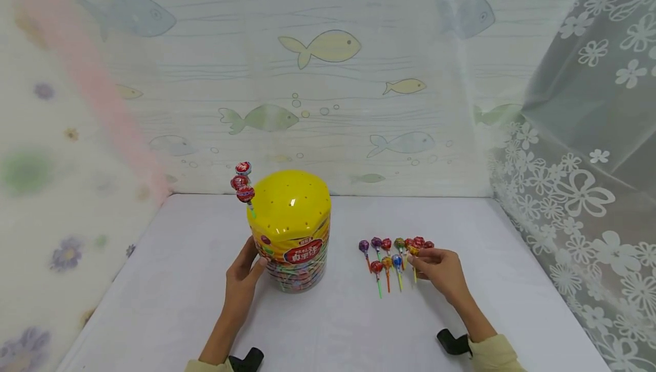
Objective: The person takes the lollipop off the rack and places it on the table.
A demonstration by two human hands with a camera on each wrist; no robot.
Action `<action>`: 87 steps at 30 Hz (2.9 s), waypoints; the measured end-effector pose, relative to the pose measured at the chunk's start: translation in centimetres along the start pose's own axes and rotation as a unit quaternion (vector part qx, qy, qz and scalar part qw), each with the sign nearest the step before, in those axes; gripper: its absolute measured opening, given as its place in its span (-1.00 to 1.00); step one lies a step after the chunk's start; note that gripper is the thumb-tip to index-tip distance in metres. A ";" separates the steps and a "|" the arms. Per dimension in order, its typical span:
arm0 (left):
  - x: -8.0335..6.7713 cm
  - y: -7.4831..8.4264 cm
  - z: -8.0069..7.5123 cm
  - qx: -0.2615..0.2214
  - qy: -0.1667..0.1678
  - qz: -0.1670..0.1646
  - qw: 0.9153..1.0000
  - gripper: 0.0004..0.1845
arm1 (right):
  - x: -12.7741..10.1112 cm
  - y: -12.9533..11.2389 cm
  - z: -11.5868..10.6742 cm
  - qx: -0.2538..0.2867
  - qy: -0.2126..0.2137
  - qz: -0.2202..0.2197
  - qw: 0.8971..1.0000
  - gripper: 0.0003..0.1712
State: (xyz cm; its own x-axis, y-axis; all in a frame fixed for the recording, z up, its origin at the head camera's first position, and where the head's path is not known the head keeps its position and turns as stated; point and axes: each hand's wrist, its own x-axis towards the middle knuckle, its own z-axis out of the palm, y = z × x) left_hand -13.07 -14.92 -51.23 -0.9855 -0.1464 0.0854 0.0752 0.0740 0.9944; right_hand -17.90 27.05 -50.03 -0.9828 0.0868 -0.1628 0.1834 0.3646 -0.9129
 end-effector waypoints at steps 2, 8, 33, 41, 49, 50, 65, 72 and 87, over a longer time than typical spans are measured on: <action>0.0 0.1 0.0 0.002 0.001 0.000 1.000 -0.29 | 0.2 0.2 0.1 -0.025 -0.008 0.014 1.000 -0.57; 0.0 0.0 0.0 -0.001 0.002 0.000 1.000 -0.29 | 0.8 0.4 0.5 -0.073 -0.020 0.032 0.997 -0.63; -0.1 0.4 0.1 -0.001 0.004 -0.003 1.000 -0.29 | 1.4 0.2 0.8 -0.101 -0.030 0.020 0.994 -0.69; -0.1 0.3 0.1 -0.003 0.003 -0.003 1.000 -0.29 | 1.1 0.5 0.8 -0.125 -0.031 0.035 0.991 -0.72; -0.1 0.3 0.1 -0.003 0.005 -0.003 1.000 -0.29 | 0.8 0.6 0.7 -0.128 -0.045 0.034 0.990 -0.72; -0.1 0.3 0.1 -0.004 0.005 -0.003 1.000 -0.29 | 0.7 0.6 0.7 -0.129 -0.046 0.033 0.990 -0.72; -0.2 0.2 0.0 -0.006 0.007 0.001 1.000 -0.30 | -1.9 -3.8 -0.2 -0.093 -0.069 -0.057 0.992 -0.69; -0.2 0.2 0.2 -0.009 0.003 0.002 1.000 -0.30 | -3.5 -6.7 0.8 -0.062 -0.105 -0.146 0.982 -0.69; -0.1 0.1 0.1 -0.001 0.003 0.006 1.000 -0.32 | -5.7 -14.7 5.6 0.001 -0.132 -0.298 0.945 -0.81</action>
State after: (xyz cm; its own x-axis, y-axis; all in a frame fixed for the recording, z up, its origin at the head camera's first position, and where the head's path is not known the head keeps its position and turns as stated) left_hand -12.99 -14.76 -51.19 -0.9837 -0.1509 0.0981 0.0877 0.0739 0.9934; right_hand -15.07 15.95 -37.77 -0.8825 -0.3684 0.2925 -0.4035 0.2735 -0.8731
